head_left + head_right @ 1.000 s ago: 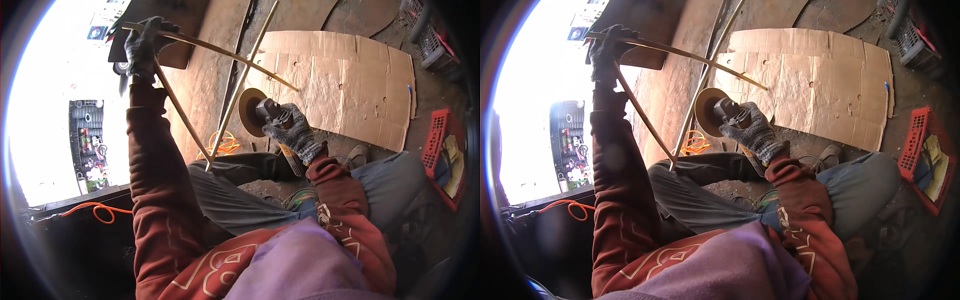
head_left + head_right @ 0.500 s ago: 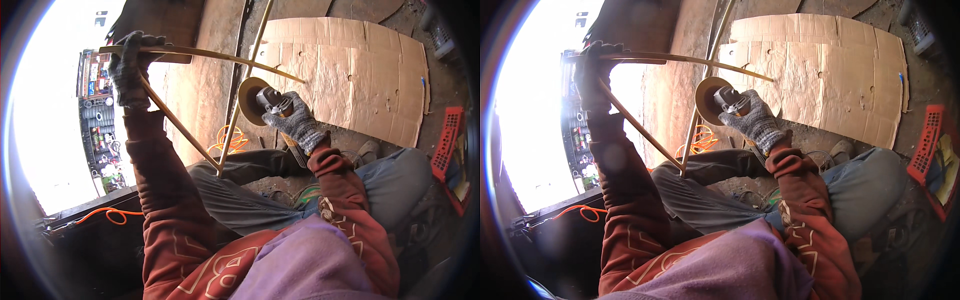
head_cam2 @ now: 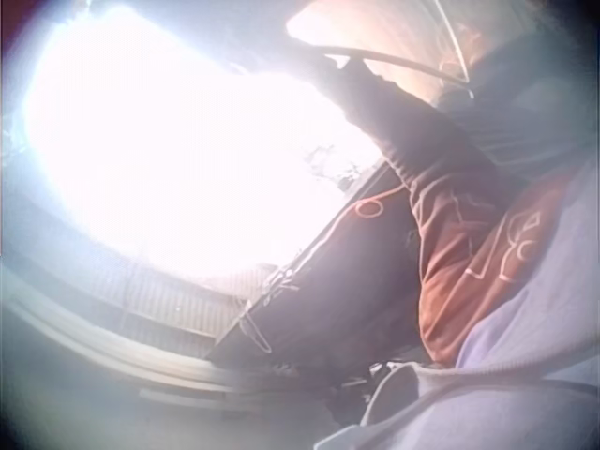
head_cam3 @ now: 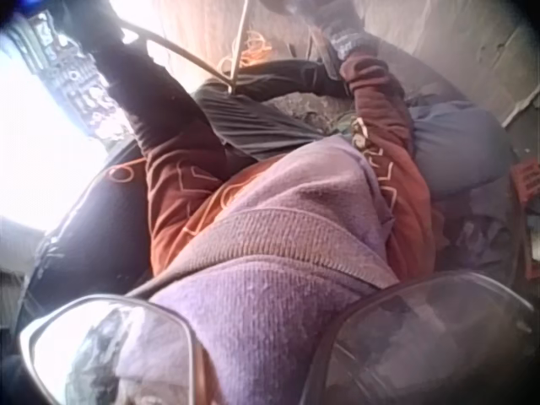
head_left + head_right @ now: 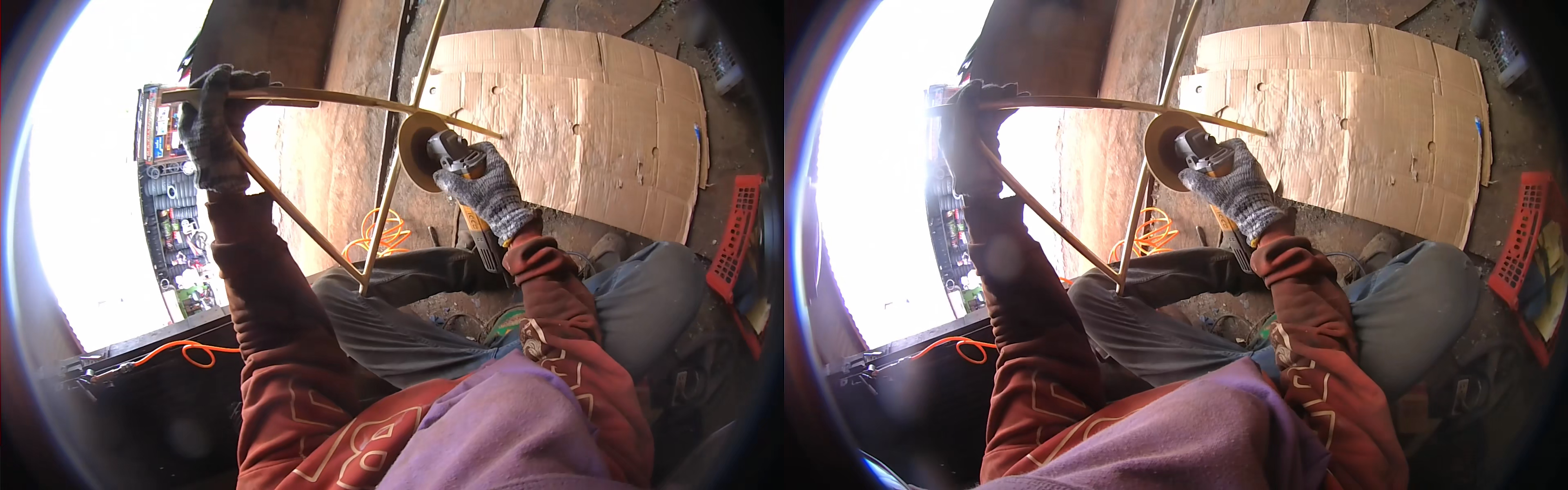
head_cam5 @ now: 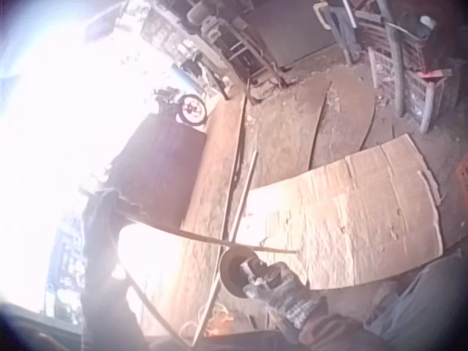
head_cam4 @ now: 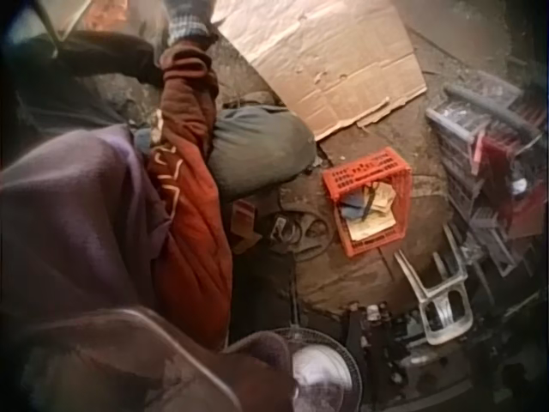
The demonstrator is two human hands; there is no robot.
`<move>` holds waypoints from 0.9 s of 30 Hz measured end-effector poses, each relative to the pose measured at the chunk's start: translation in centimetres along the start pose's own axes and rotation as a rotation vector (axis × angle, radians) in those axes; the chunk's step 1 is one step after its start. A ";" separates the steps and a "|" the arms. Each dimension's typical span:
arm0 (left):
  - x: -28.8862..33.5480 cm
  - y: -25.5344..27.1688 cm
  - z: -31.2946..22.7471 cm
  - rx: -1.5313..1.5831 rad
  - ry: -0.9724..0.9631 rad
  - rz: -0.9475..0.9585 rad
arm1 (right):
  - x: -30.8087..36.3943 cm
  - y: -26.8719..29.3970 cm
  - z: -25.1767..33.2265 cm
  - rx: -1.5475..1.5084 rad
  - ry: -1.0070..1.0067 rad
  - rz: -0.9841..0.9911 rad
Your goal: The person sands long metal pipes using a power sander while sitting on the floor, holding and rotating the pipes by hand.
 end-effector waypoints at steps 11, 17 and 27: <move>-2.7 0.6 2.5 0.028 0.054 0.015 | 1.8 -2.8 0.2 -0.056 0.070 0.131; -2.3 -0.2 2.1 0.072 0.030 0.046 | 0.5 -0.7 2.4 -0.050 -0.021 0.112; -2.7 0.2 2.3 0.093 0.028 0.056 | 1.8 -2.3 1.4 -0.139 -0.008 0.113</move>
Point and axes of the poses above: each hand's wrist, its own x-axis away from the middle knuckle, its own y-axis out of the back of the hand, z = x × y, the point moved 8 cm from there along -x, towards the middle knuckle, and after that the axes turned 1 degree about y, right-handed, at the moved point
